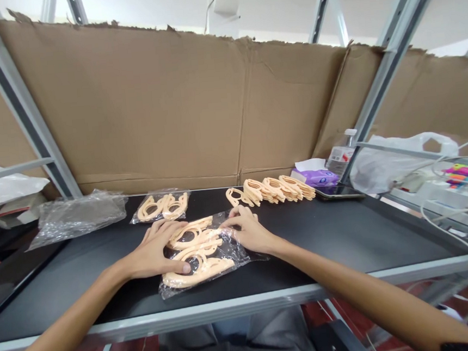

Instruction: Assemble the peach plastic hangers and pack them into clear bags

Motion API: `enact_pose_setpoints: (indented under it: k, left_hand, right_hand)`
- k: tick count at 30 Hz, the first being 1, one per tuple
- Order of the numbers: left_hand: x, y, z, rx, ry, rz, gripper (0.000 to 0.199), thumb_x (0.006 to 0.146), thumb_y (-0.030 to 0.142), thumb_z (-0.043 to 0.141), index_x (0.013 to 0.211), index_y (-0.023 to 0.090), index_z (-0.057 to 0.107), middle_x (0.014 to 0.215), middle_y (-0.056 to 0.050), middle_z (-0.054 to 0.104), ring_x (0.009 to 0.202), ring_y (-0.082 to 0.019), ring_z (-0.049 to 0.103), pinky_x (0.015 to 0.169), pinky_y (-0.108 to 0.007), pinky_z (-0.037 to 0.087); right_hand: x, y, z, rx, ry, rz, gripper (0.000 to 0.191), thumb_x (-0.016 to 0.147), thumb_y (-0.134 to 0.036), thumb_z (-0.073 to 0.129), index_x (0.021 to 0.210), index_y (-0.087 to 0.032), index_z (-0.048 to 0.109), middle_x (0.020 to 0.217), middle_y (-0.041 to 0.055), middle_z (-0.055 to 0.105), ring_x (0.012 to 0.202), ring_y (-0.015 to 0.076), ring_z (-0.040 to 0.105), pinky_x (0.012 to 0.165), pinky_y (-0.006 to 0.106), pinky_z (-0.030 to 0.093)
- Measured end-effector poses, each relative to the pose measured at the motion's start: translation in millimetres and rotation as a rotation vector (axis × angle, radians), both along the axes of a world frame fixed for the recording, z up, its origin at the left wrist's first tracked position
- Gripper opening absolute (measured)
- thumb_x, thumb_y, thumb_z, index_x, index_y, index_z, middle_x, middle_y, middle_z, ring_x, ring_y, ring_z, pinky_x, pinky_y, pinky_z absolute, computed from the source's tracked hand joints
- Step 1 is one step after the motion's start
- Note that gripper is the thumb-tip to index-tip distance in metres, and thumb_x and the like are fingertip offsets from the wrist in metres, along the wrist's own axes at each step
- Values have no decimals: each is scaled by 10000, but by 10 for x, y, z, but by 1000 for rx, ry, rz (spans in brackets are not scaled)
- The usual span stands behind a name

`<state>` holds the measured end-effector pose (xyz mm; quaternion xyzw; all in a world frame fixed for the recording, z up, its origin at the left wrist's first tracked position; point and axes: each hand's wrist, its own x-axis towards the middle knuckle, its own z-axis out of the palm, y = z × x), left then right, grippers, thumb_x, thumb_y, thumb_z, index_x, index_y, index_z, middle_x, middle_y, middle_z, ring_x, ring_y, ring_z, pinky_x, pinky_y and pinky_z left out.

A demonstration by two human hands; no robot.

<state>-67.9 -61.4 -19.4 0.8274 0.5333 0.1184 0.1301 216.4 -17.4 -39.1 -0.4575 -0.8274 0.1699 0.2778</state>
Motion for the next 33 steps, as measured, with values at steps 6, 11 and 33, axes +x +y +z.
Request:
enact_pose_setpoints:
  k: [6, 11, 33]
  left_hand:
    - [-19, 28, -19, 49, 55, -69, 989, 641, 769, 684, 1469, 304, 403, 1567, -100, 344, 1454, -421, 175, 1155, -616, 171]
    - [-22, 35, -22, 74, 70, -86, 950, 678, 769, 657, 1485, 342, 393, 1580, -86, 332, 1445, -425, 224, 1145, -617, 201]
    - [-23, 29, -24, 73, 45, -99, 819, 713, 735, 649, 1435, 405, 448, 1536, -40, 391, 1412, -406, 276, 1136, -577, 250]
  right_hand:
    - [-81, -17, 39, 47, -53, 45, 213, 885, -240, 637, 1028, -325, 770, 1084, 59, 534, 1116, 247, 463, 938, 439, 315]
    - [159, 135, 168, 67, 17, 28, 166, 852, -225, 640, 913, -258, 791, 992, 45, 685, 1015, 225, 574, 956, 416, 357]
    - [519, 114, 40, 294, -341, -135, 294, 957, -384, 483, 1102, -198, 660, 1233, 124, 635, 1187, 281, 520, 998, 469, 326]
